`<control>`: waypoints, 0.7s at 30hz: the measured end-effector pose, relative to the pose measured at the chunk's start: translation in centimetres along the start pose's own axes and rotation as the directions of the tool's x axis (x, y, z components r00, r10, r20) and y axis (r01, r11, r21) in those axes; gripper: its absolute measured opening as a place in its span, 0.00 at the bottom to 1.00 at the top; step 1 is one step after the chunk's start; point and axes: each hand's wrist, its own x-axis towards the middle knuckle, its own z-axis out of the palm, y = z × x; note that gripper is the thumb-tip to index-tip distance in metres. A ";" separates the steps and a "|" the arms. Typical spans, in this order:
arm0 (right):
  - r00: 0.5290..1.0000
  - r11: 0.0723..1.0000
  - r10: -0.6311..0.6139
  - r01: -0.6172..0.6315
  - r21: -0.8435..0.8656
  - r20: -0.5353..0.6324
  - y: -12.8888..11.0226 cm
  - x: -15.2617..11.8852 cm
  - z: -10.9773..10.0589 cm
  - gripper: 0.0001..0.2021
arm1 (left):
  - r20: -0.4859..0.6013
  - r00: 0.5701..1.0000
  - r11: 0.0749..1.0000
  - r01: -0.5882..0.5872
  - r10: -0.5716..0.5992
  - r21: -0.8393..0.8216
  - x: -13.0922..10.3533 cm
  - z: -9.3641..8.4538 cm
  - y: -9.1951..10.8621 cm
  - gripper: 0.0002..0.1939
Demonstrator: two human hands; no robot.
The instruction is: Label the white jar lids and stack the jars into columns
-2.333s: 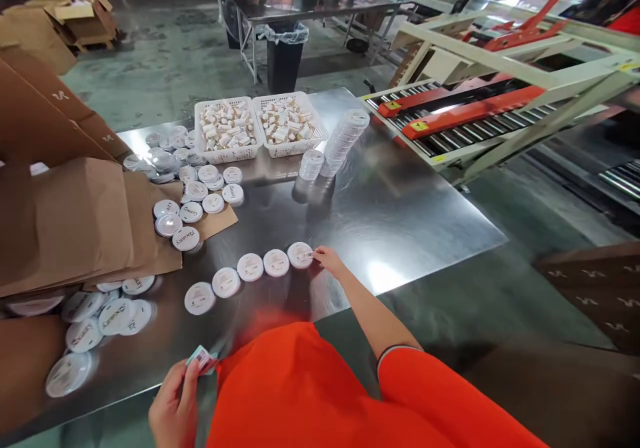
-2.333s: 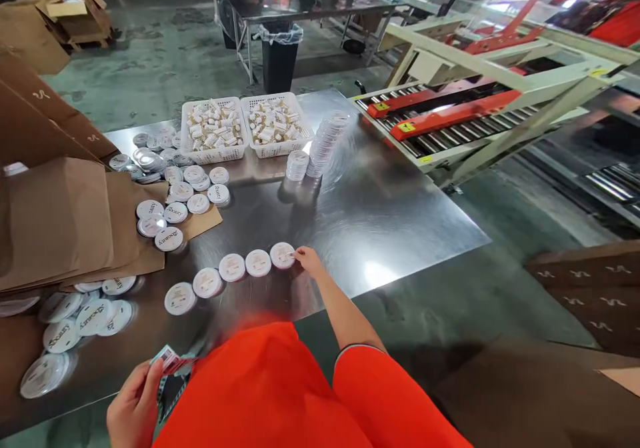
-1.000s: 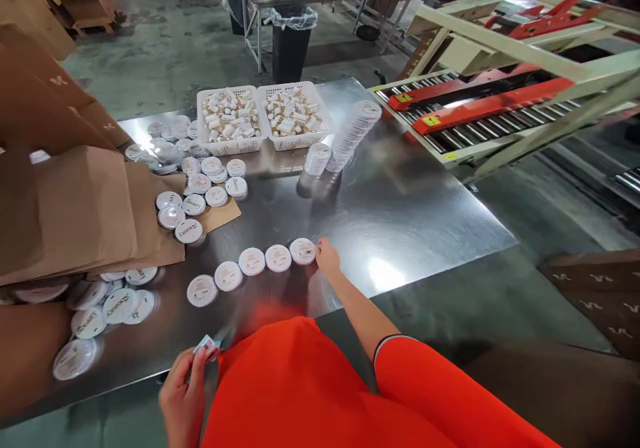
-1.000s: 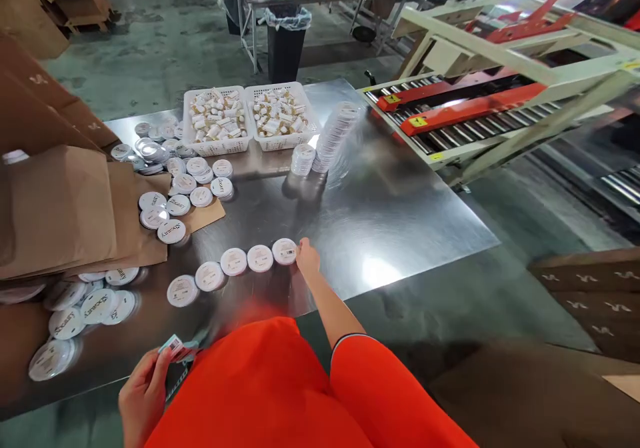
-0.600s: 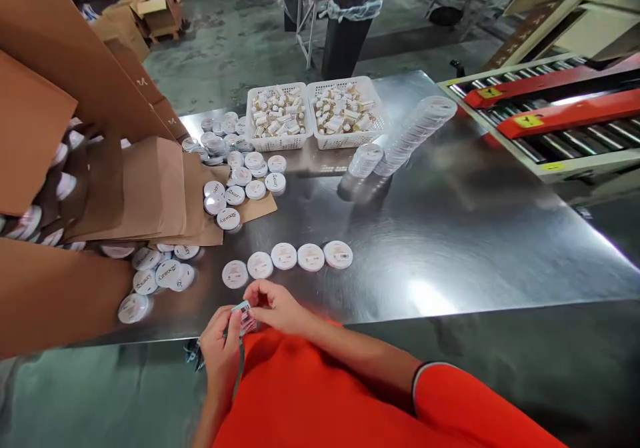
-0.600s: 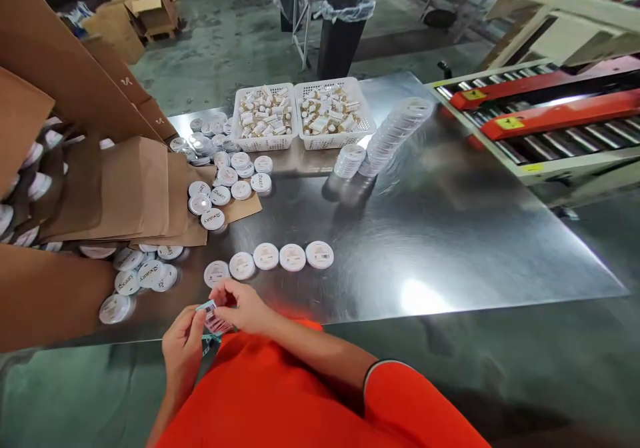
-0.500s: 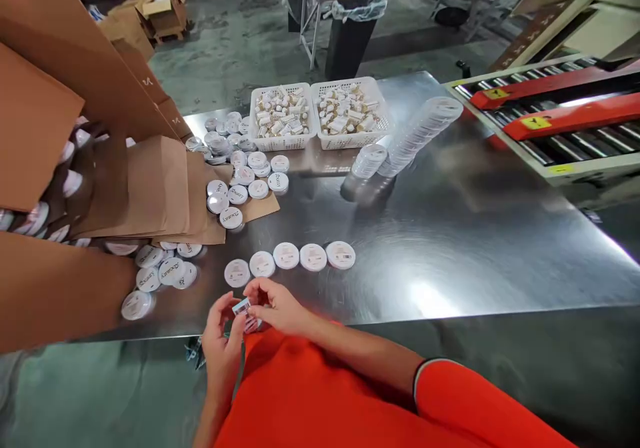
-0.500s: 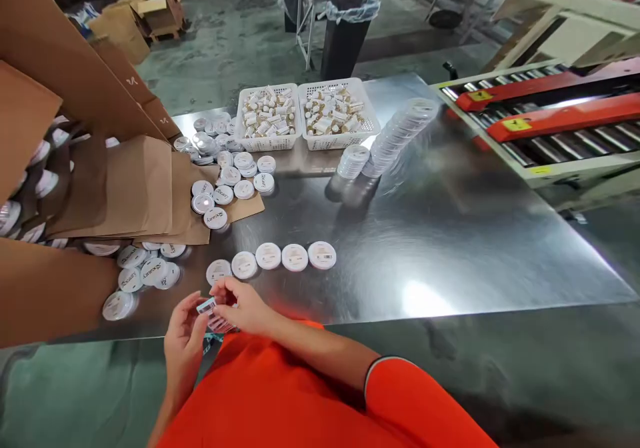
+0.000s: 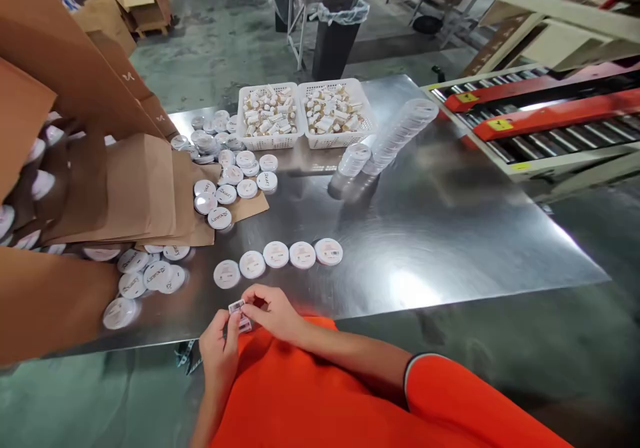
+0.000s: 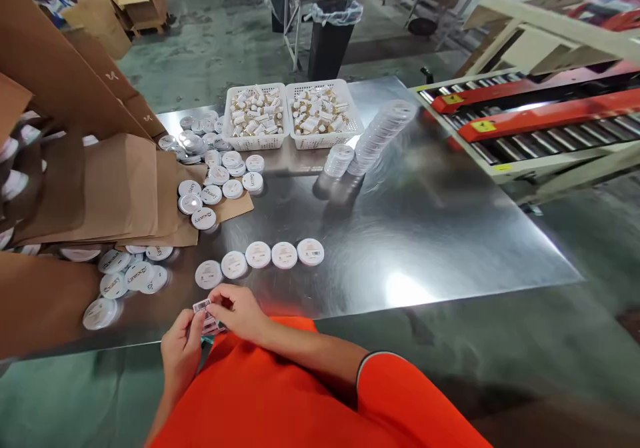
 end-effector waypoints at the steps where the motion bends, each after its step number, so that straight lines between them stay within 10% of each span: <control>1: 1.000 1.000 -0.009 0.009 -0.012 -0.021 0.2 0.1 0.1 0.04 | -0.005 1.000 1.000 -0.001 0.002 0.022 0.1 0.1 -0.1 0.20; 5: 0.988 0.998 -0.014 0.005 -0.056 -0.156 2.0 1.7 -2.0 0.07 | -0.019 0.999 0.996 0.036 -0.035 0.077 0.0 0.0 -0.4 0.20; 8: 0.915 0.960 -0.018 -0.096 -0.262 -0.402 4.8 3.4 -7.3 0.08 | -0.061 0.991 0.987 0.126 -0.120 0.101 -0.5 -0.4 -1.5 0.21; 13: 0.734 0.582 0.171 -0.613 -0.534 -0.658 9.6 4.1 -16.4 0.08 | -0.087 0.976 0.976 0.208 -0.202 0.061 -1.1 -1.4 -4.1 0.22; 21: 0.691 0.452 0.298 -0.709 -0.541 -0.658 12.5 4.5 -17.4 0.08 | -0.049 0.966 0.967 0.250 -0.253 -0.055 -1.3 -1.0 -4.3 0.21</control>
